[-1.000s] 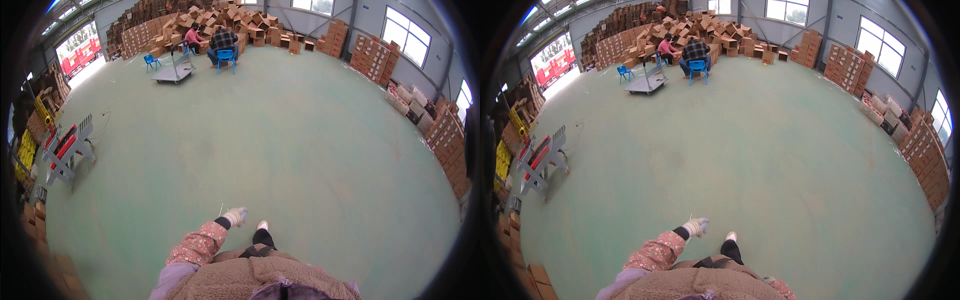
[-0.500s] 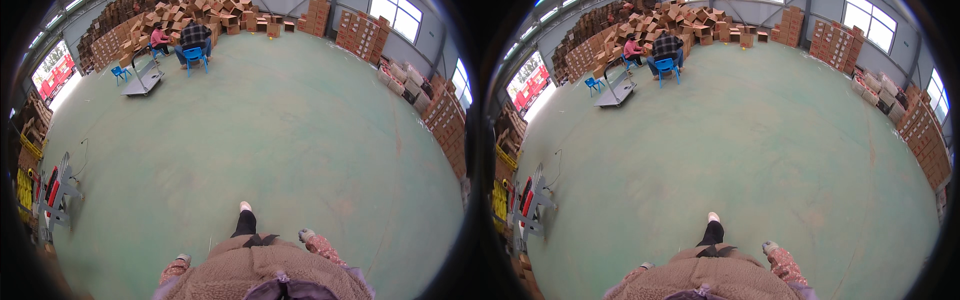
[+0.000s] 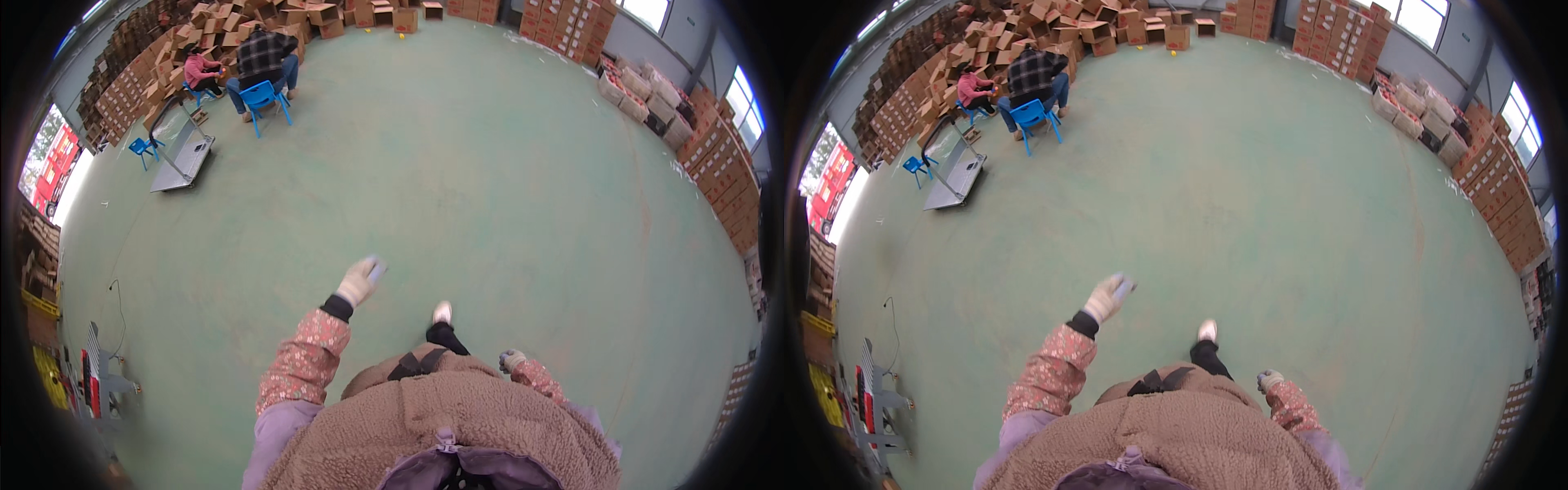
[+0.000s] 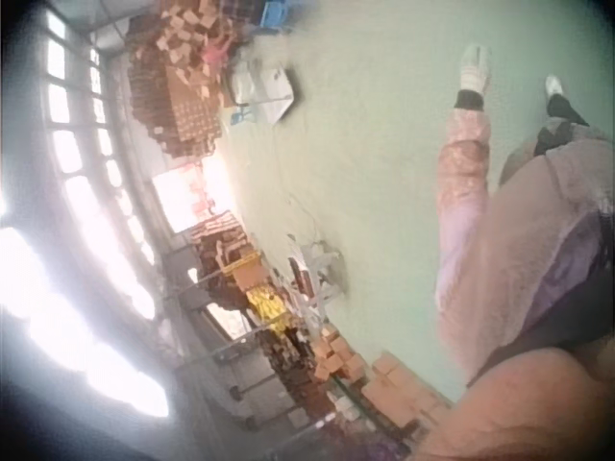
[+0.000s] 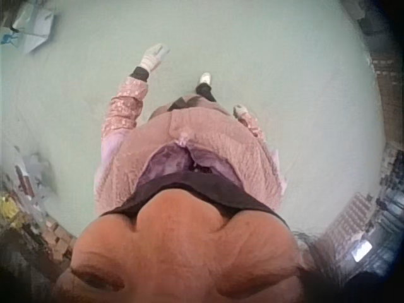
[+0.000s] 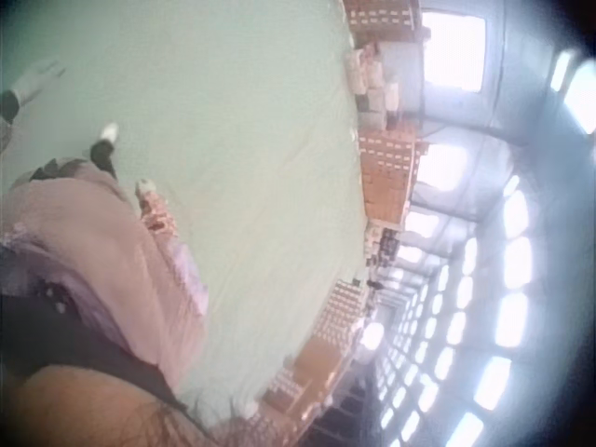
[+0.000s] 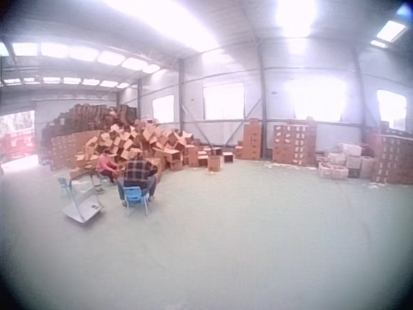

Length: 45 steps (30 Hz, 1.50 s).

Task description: The person folds flat cardboard sheets into open boxes, stacks them, and moves them across the floor. They also handle a large white sack and place it on a conveyor belt. Other workers are visible sealing boxes in the background.

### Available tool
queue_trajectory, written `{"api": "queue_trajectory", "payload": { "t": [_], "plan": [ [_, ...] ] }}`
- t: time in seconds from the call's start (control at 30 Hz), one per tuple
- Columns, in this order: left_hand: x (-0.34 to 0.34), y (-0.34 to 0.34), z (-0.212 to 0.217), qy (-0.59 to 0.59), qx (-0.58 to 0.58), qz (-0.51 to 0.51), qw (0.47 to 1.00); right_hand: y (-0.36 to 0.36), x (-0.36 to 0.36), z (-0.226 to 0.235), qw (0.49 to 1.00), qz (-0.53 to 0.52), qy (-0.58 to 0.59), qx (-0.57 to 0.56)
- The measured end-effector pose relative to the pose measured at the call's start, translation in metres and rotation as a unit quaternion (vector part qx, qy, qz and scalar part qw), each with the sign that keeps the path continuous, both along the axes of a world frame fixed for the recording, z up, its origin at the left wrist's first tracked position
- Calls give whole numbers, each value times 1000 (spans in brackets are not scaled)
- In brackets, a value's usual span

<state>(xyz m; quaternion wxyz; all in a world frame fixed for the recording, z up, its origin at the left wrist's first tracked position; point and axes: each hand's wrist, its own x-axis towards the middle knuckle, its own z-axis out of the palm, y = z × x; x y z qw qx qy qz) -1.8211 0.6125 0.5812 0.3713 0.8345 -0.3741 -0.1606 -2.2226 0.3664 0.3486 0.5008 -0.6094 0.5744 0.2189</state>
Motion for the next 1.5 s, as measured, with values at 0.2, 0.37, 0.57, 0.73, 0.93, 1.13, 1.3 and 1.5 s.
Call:
{"api": "queue_trajectory", "payload": {
  "t": [0.2, 0.37, 0.57, 0.73, 0.93, 1.13, 1.3, 1.5],
  "plan": [
    [39, -148, 228, 137, -422, -396, 804, -93, 102, -40, 948, 307, 55, -60],
    [76, -236, 295, 193, -547, -558, 594, -192, 243, -10, 984, 172, 47, -26],
    [169, -318, 289, 219, -694, -523, 443, -287, 395, 40, 987, 147, 11, -69],
    [282, -363, 283, 195, -731, -516, 402, -346, 476, -5, 961, 261, 24, -85],
    [408, -427, 314, 182, -768, -485, 377, -409, 571, -48, 943, 324, -15, -69],
    [517, -488, 318, 161, -802, -464, 341, -446, 693, -46, 971, 229, -43, -44],
    [660, -507, 285, 183, -614, -418, 644, -496, 791, -81, 915, 404, -9, -22],
    [848, -544, 141, 353, -341, -43, 870, -591, 949, -22, 879, 475, 11, -43]
  ]
}}
